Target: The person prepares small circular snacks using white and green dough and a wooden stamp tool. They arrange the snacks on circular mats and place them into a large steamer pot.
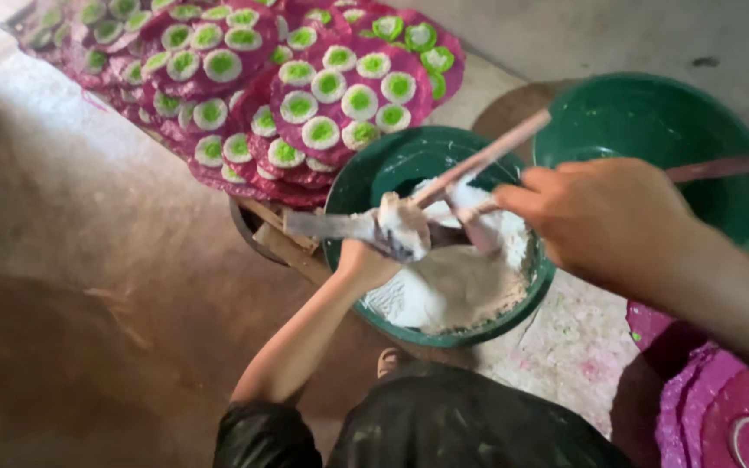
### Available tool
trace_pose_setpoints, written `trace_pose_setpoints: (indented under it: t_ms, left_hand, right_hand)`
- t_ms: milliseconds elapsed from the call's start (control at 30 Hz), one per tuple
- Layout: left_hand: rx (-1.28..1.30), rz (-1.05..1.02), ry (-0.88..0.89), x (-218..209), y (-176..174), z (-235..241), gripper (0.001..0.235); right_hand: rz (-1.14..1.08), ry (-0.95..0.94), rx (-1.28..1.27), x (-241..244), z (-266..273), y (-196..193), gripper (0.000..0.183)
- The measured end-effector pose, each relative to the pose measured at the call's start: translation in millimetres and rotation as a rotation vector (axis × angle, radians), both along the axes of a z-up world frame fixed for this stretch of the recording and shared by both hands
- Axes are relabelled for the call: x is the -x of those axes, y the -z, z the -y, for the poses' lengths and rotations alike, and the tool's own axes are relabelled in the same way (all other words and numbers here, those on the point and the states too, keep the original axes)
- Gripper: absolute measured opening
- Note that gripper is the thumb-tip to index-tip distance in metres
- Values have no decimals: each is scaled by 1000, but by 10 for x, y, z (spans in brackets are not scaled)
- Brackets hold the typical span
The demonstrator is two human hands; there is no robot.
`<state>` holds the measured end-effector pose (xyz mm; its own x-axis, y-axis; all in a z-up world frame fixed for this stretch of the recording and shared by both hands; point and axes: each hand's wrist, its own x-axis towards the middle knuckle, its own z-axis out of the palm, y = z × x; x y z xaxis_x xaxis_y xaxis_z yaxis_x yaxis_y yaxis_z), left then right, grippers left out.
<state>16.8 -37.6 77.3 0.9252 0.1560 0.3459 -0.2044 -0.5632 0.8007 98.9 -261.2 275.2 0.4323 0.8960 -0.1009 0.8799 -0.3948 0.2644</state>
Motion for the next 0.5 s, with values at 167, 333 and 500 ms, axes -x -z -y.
trace_pose_setpoints:
  t_ms: [167,333,500]
  left_hand:
    - [578,88,144,1,156,22,30]
    - [-213,158,-63,28,335,-178,8]
    - [883,-78,304,-50,434,18,23]
  right_hand:
    - [-18,-85,-34,44,-111,151,19]
    - [-39,-46,46,27,-34,210,33]
    - [64,-263,-5,289,-277,513,19]
